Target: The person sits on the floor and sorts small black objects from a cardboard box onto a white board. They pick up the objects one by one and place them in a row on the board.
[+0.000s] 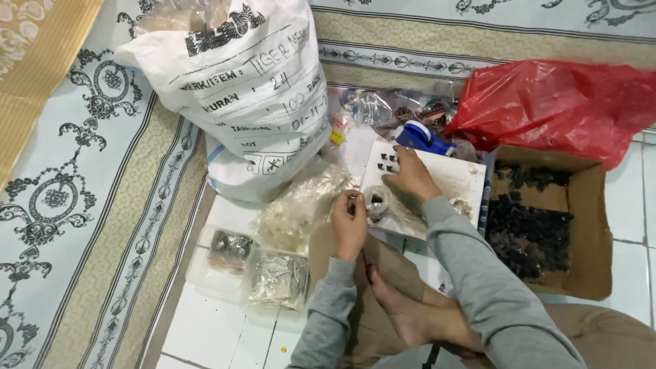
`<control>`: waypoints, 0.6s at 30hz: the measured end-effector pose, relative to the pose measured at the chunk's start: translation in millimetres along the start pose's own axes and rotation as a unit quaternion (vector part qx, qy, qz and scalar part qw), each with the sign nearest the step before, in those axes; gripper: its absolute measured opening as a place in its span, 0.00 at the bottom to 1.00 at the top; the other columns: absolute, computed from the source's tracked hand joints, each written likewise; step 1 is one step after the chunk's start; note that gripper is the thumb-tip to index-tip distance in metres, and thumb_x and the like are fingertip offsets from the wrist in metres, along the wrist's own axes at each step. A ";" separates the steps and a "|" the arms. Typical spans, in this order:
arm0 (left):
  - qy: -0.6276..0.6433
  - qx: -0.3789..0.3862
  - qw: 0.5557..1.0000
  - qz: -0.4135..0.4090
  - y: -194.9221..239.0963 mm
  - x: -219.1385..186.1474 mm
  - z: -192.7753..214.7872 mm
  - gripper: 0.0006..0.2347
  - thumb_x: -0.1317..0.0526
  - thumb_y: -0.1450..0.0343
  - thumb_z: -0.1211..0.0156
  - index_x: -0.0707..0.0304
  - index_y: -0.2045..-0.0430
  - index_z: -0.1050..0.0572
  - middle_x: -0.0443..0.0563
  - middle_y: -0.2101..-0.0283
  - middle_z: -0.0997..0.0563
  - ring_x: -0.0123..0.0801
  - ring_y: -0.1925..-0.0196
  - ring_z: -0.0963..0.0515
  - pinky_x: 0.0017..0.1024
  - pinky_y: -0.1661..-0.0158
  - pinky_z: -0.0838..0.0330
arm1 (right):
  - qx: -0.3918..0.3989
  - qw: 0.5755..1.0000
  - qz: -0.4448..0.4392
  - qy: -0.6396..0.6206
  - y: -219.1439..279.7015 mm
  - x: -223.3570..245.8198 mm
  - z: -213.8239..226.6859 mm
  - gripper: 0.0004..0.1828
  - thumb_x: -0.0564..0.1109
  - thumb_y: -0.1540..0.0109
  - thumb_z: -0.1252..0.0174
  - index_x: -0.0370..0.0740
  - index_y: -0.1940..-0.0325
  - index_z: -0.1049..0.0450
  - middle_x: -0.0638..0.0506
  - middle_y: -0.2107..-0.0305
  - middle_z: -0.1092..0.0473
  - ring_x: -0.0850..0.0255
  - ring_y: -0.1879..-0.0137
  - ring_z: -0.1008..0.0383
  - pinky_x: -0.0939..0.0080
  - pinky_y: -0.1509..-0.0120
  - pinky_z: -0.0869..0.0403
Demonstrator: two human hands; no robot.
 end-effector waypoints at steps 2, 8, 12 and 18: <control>0.010 -0.002 1.000 0.002 -0.5 -7.8 3.2 0.03 0.65 0.25 0.44 0.63 0.64 0.24 0.52 0.76 0.20 0.31 0.75 0.24 0.29 0.71 0.28 | -0.002 1.000 0.005 0.000 -10.1 -2.4 -5.7 0.45 0.47 0.48 0.28 0.29 0.31 0.36 0.28 0.48 0.32 0.31 0.41 0.27 0.34 0.38 0.27; 0.022 0.004 1.000 0.001 -0.8 -17.8 3.0 0.03 0.65 0.25 0.44 0.64 0.64 0.25 0.54 0.76 0.21 0.31 0.75 0.24 0.29 0.71 0.28 | -0.048 0.998 0.021 0.018 -21.8 -24.7 -19.7 0.22 0.40 0.43 0.34 0.31 0.45 0.25 0.33 0.56 0.29 0.34 0.47 0.23 0.41 0.43 0.24; 0.014 0.007 1.000 -0.008 -4.3 -8.7 -2.8 0.03 0.65 0.25 0.44 0.64 0.64 0.24 0.54 0.76 0.19 0.31 0.76 0.24 0.30 0.72 0.29 | -0.100 0.992 0.019 -0.075 -12.8 -53.2 -20.5 0.17 0.44 0.42 0.32 0.39 0.50 0.21 0.38 0.62 0.25 0.41 0.51 0.21 0.46 0.47 0.23; -0.001 0.008 1.000 -0.016 -6.9 -4.7 -12.1 0.03 0.64 0.25 0.43 0.63 0.65 0.24 0.53 0.76 0.19 0.31 0.76 0.24 0.29 0.72 0.29 | -0.097 0.955 0.036 -0.277 64.1 9.9 31.2 0.17 0.38 0.42 0.31 0.36 0.50 0.21 0.43 0.65 0.24 0.58 0.60 0.24 0.56 0.52 0.23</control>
Point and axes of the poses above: each hand's wrist, its own y-axis away from the middle knuckle, its own z-axis out of the back of the hand, x = y × z, the point moved 7 cm from there along -y, towards the middle knuckle
